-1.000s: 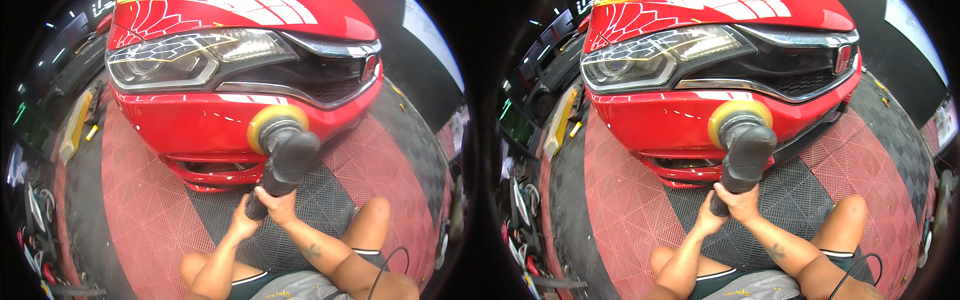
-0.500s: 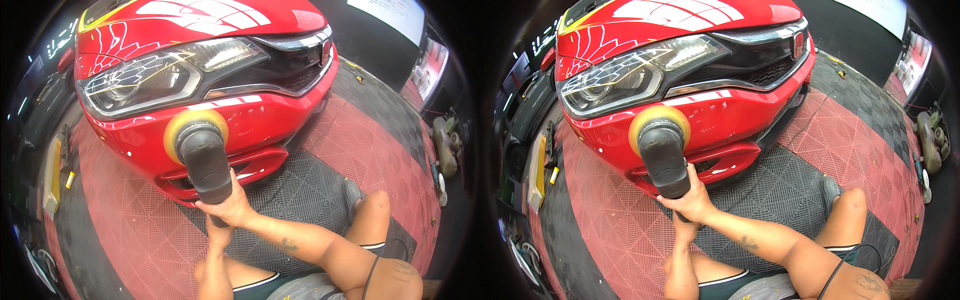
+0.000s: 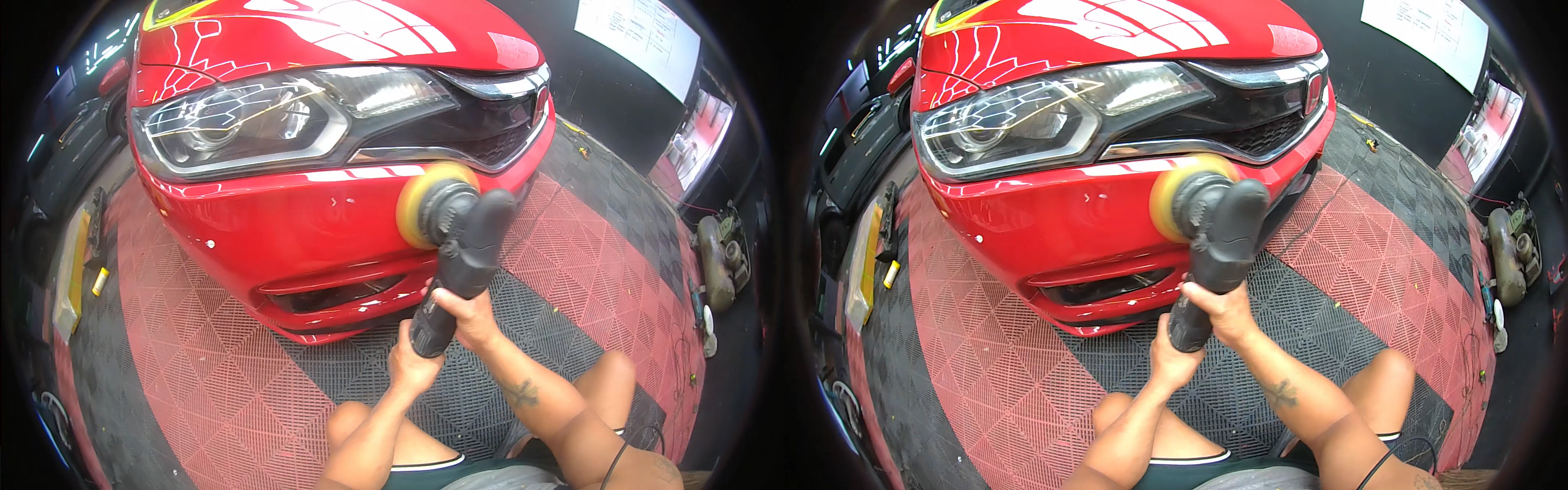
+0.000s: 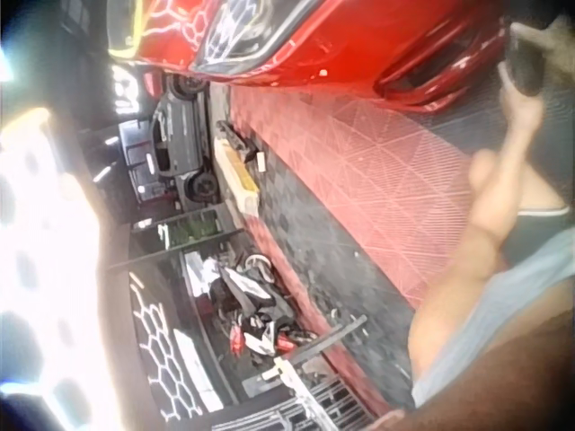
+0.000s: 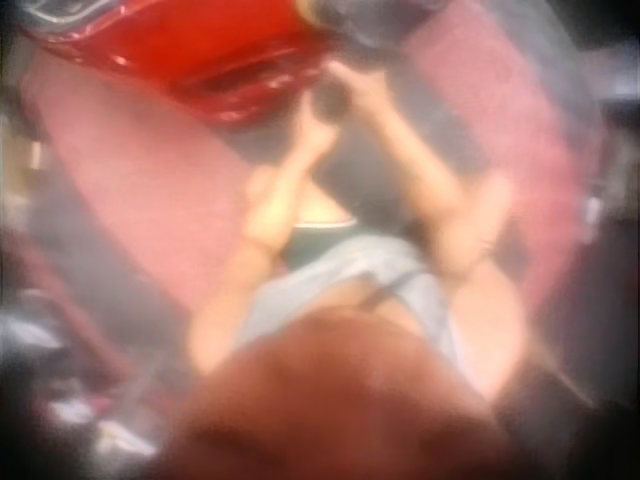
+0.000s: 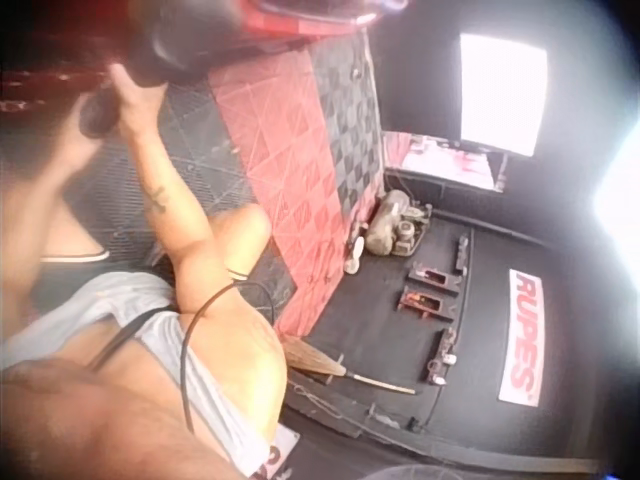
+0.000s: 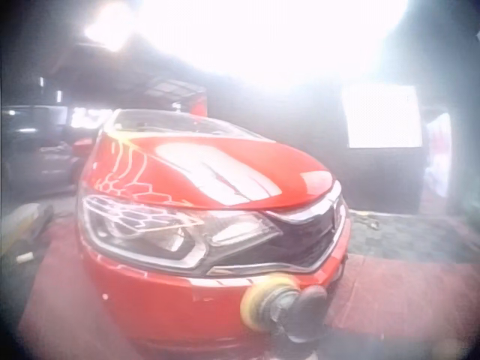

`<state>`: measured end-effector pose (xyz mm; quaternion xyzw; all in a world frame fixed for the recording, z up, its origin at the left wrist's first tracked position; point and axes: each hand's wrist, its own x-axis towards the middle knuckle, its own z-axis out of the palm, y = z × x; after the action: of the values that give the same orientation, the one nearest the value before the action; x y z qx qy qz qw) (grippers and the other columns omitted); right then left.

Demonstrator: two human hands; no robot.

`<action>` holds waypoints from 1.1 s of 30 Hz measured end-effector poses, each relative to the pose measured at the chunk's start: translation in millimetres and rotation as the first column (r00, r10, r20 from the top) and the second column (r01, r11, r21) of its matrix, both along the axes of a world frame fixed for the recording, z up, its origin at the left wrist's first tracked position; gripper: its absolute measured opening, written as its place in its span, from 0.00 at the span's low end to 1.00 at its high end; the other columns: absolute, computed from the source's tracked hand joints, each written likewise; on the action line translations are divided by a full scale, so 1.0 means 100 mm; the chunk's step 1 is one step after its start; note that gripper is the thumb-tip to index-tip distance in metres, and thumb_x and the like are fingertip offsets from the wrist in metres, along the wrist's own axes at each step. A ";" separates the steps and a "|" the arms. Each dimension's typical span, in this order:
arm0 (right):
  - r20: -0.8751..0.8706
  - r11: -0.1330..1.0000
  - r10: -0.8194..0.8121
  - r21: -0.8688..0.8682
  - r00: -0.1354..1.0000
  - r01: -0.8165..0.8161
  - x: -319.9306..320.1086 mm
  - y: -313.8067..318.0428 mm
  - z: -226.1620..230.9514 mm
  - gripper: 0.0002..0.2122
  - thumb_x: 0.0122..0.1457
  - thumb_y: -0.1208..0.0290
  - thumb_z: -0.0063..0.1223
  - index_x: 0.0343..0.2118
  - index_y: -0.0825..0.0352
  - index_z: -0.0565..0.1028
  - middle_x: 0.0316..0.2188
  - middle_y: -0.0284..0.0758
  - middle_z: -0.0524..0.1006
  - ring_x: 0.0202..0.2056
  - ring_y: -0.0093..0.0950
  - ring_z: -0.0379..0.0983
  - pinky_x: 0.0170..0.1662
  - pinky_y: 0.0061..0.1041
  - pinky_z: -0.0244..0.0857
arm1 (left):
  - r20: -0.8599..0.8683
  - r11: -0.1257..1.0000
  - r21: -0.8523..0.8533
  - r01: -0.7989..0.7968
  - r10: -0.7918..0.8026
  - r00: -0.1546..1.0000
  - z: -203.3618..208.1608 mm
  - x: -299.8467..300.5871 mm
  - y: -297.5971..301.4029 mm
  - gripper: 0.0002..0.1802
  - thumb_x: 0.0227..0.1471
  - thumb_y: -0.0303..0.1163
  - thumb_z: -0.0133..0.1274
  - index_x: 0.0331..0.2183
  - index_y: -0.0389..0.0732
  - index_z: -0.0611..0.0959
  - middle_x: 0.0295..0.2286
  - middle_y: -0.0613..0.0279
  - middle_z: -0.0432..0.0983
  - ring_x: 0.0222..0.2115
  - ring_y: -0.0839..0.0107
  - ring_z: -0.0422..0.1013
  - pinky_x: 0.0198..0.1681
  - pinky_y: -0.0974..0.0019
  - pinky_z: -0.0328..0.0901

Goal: The person uses a rotary polisher with a yellow pad to buff the front bumper of a red car. They move the tool in circular motions across the lower grille and bumper area, focusing on the red painted surfaces.

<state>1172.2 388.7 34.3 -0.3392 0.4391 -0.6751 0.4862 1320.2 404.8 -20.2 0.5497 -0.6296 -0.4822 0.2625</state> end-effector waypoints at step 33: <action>0.273 0.967 -0.158 -0.150 0.949 0.204 -1.38 -0.16 -0.20 0.35 0.50 0.70 0.81 0.60 0.69 0.72 0.50 0.40 0.84 0.47 0.34 0.84 0.55 0.36 0.77 | 0.357 0.986 -0.139 -0.090 0.135 0.924 0.48 -1.36 0.05 0.45 0.44 0.34 0.79 0.60 0.38 0.73 0.50 0.51 0.81 0.51 0.60 0.80 0.56 0.54 0.74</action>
<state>1034.1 372.3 14.4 -0.2479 0.3396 -0.7917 0.4433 1184.4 410.0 27.7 0.6483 -0.6626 -0.3170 0.2005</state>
